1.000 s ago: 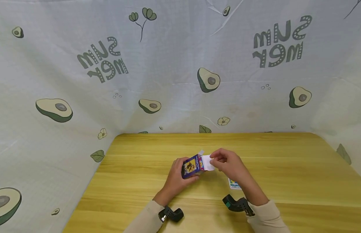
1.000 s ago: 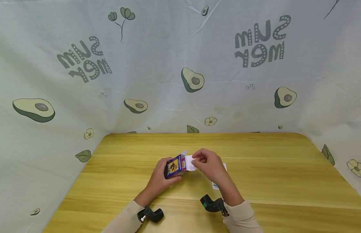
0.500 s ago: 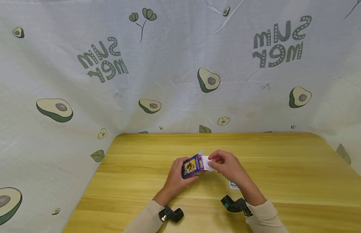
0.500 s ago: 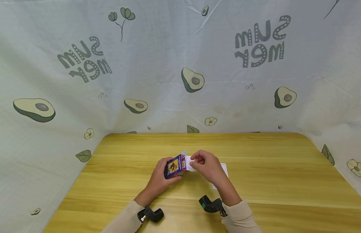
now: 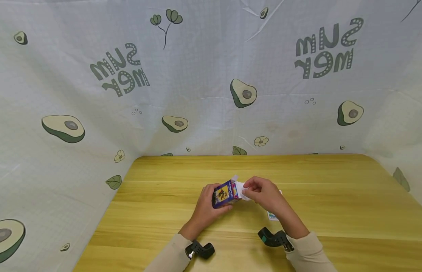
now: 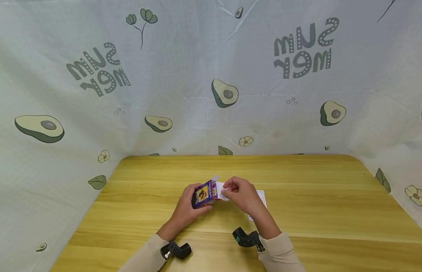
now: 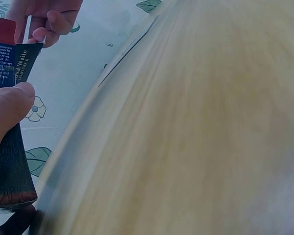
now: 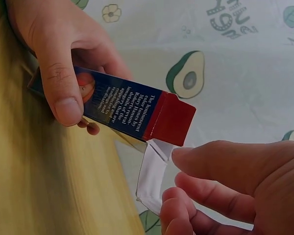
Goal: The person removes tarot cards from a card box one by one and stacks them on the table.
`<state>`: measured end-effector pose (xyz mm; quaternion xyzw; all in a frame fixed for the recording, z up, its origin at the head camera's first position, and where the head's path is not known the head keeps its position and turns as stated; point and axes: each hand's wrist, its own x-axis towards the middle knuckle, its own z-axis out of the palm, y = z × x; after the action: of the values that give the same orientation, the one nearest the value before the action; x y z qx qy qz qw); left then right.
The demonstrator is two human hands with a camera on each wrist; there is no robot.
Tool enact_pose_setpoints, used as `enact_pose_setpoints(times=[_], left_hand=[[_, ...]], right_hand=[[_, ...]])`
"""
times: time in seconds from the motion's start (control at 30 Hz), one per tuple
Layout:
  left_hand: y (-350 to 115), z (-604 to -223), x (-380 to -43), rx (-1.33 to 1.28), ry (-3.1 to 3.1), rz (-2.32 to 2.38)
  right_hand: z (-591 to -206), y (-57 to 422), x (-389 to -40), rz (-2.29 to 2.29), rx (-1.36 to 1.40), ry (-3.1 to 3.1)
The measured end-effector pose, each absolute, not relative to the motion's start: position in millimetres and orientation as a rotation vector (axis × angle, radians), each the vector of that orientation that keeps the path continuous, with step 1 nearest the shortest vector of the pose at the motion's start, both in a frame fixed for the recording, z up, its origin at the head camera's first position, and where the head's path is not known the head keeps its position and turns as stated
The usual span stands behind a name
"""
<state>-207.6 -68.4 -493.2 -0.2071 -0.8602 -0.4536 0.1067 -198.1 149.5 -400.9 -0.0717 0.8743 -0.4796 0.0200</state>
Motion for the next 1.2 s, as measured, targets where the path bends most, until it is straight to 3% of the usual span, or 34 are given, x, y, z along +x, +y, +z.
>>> enact_pose_setpoints(times=[1.2], left_hand=[[-69.0, -496.2, -208.5, -0.636, -2.517, -1.335]], right_hand=[[-412.3, 133.5, -194.1, -1.389, -0.153, 2.752]])
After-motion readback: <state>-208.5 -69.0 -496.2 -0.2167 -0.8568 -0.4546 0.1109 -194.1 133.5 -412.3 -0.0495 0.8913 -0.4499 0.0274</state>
